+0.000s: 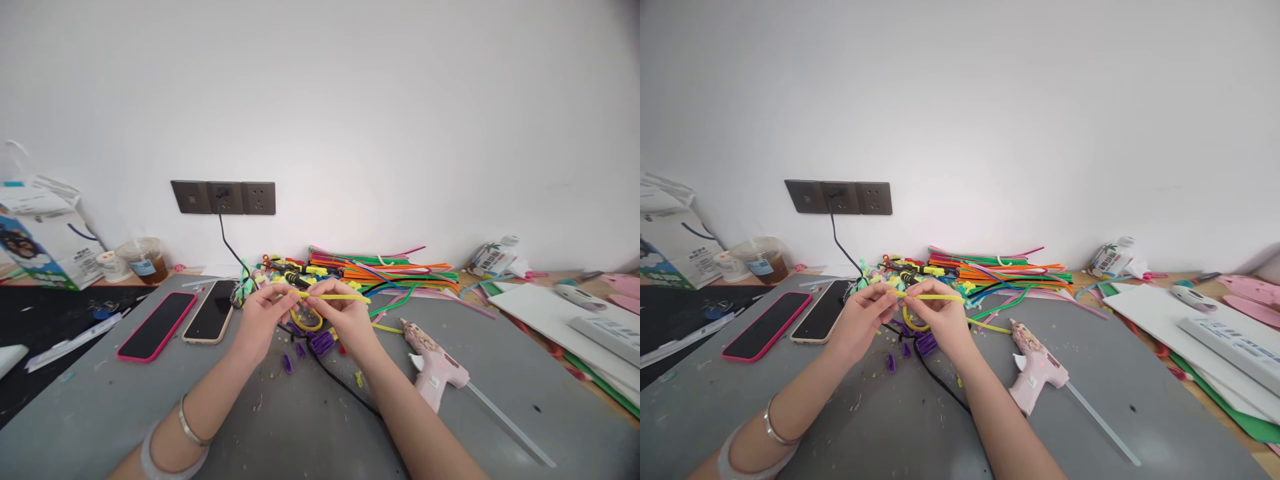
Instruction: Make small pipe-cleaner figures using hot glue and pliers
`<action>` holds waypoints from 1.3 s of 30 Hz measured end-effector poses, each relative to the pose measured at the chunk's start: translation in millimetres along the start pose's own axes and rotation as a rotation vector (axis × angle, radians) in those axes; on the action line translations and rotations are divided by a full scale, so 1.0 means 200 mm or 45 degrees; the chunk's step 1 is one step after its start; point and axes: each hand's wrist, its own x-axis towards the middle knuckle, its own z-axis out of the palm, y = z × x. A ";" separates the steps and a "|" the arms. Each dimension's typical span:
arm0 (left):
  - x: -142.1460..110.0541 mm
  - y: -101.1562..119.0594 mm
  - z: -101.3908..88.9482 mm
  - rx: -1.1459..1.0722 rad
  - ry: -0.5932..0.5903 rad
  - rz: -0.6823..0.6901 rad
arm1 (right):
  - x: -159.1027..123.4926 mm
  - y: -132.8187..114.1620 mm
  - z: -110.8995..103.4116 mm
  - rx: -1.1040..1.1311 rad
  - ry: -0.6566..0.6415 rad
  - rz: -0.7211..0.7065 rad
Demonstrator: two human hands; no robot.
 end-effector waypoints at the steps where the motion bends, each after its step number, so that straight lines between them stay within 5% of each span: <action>1: -0.01 0.00 0.02 -0.140 0.030 -0.088 | -0.01 0.00 0.02 -0.038 0.006 -0.091; 5: -0.04 -0.02 0.08 -0.493 0.081 -0.344 | -0.04 0.00 0.07 -0.230 0.047 -0.429; 8: -0.07 -0.04 0.10 -0.595 0.094 -0.365 | -0.06 0.01 0.08 -0.364 0.101 -0.577; 17: -0.07 -0.07 0.10 -0.622 0.099 -0.324 | -0.07 0.03 0.06 -0.526 0.070 -0.605; 24: -0.04 -0.02 0.04 -0.126 0.050 -0.128 | -0.02 -0.02 0.01 -0.449 -0.064 -0.518; 28: -0.03 0.01 0.01 0.301 -0.164 0.055 | 0.01 -0.04 -0.05 -0.325 -0.144 -0.344; 33: -0.05 0.05 0.01 0.416 -0.447 -0.032 | 0.02 -0.08 -0.09 -0.150 -0.385 -0.105; 39: -0.04 0.08 -0.02 0.496 -0.572 -0.215 | 0.01 -0.09 -0.11 -0.044 -0.546 0.199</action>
